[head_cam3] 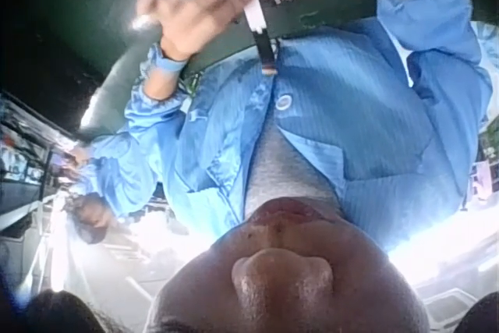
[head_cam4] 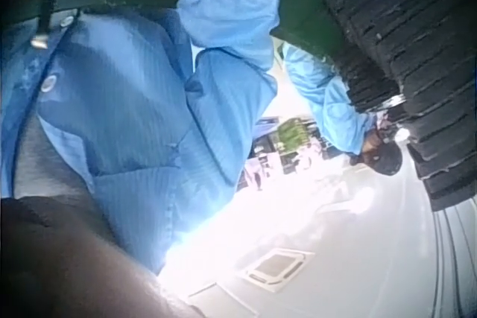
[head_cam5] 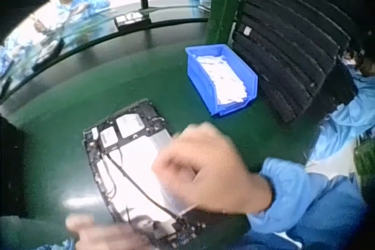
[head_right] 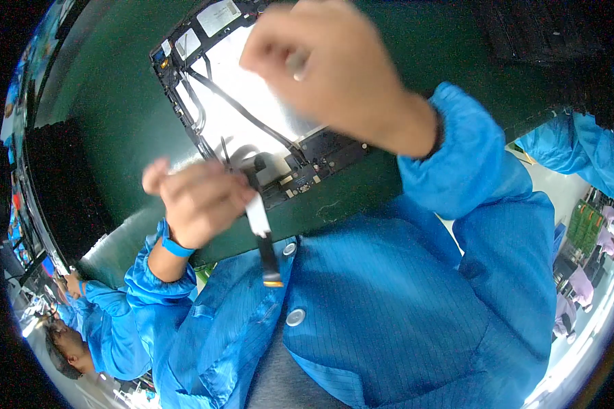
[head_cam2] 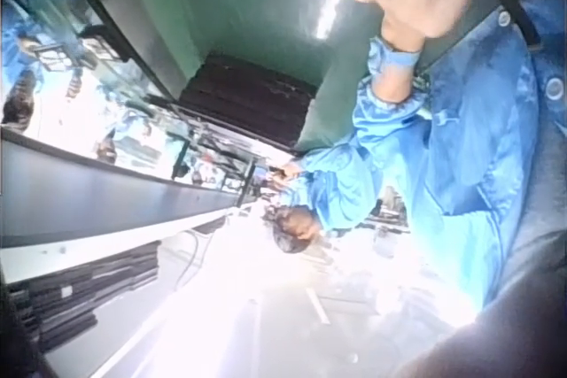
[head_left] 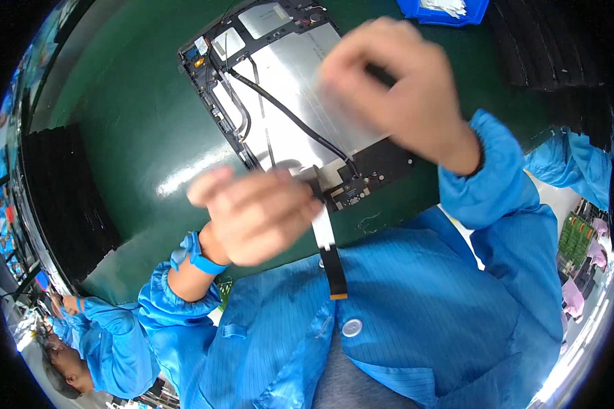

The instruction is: The person takes tablet assemblies from a conveyor belt, connects and presses flexible ribbon cables and tape onto each tablet by hand, and stacks the assembled units on the workbench.

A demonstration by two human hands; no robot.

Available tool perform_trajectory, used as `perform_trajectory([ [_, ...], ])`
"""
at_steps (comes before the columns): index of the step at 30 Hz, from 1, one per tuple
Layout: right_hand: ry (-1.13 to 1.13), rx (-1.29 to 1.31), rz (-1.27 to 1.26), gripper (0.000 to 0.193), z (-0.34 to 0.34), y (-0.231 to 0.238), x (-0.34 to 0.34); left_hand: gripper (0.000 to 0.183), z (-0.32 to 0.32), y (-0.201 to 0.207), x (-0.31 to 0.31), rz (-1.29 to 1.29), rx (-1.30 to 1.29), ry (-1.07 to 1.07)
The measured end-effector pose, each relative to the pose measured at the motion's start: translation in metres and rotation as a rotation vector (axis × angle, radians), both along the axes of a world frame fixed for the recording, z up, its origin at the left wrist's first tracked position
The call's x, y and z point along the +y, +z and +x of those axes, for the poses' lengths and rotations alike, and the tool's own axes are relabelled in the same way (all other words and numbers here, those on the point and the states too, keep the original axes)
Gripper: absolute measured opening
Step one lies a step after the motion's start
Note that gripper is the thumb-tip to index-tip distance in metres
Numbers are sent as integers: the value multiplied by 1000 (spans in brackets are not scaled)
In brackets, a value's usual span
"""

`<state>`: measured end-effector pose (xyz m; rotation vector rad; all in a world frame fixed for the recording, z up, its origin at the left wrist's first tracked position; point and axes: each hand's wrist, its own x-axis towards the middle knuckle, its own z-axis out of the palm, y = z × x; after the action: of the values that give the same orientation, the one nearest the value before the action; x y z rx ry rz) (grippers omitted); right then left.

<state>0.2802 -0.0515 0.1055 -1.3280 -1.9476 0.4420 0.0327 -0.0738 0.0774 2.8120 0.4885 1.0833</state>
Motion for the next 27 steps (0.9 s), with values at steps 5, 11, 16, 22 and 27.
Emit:
perform_trajectory([
  [5,-425,75,382,5,60,10,43,14,26,-3,32,-456,-150,294],
  [11,-549,-479,514,22,88,20,33,17,34,-10,31,-527,-88,418],
  [16,83,-352,243,23,36,5,1,17,31,-13,28,-463,-43,482],
  [22,642,-261,231,27,3,-18,-43,15,35,-11,30,-501,-70,452],
  [27,513,-350,55,42,2,-12,-33,20,35,-15,29,-461,-16,450],
])
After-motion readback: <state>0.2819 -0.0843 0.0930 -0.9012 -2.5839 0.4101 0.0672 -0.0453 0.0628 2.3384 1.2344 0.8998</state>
